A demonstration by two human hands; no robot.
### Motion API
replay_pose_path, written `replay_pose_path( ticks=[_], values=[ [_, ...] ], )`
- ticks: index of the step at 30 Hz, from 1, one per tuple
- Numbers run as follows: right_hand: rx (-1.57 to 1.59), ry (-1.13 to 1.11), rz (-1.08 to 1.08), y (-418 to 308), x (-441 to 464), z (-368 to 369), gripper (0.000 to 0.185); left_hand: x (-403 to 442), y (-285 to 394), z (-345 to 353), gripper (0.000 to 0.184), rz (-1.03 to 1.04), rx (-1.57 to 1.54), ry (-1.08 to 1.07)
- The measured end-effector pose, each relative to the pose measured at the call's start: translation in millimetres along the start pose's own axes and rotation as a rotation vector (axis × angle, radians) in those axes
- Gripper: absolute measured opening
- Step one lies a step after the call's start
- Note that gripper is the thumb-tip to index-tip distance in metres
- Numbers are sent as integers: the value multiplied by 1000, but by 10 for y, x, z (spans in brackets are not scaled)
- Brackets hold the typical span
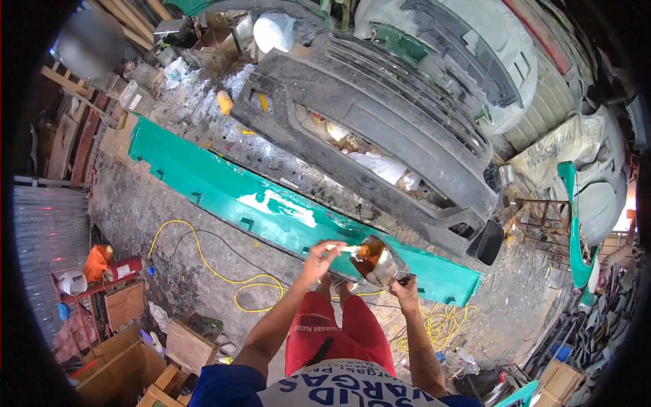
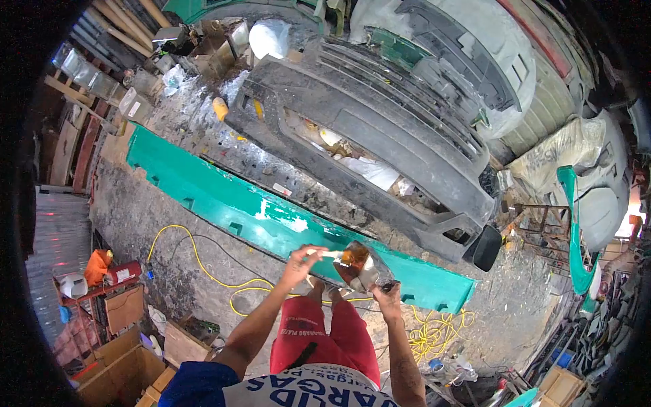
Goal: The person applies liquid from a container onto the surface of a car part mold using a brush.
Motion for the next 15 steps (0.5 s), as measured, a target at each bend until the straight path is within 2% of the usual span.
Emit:
replay_pose_path(
  ticks=[4,7,8,9,10,12,13,15],
  values=[
    [-87,34,64,58,67,-66,49,101,-346,-683,20,-94,7,76],
    [-3,38,55,20,85,-132,45,201,-626,-1205,19,-65,194,202],
    [74,85,48,0,62,-129,50,244,-717,-1413,18,84,342,266],
    [84,95,26,-10,24,-160,47,274,-768,-1605,18,233,489,326],
    [93,104,4,-23,-11,-215,44,302,-797,-1811,18,229,496,333],
    [111,94,20,-39,-74,-326,43,362,-789,-2193,16,62,540,440],
    [138,107,19,-36,-95,-365,42,397,-689,-2284,16,64,551,455],
    [165,113,23,-26,-149,-460,41,377,-522,-2417,17,165,935,600]
  ],
)
Point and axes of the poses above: each hand's wrist, its own x-axis towards the middle knuckle, its own z-axis out of the palm, y = z × x, the point moved 1 cm from there along x, towards the middle knuckle, and after that the axes turned 1 degree about x, right-handed, at the moved point
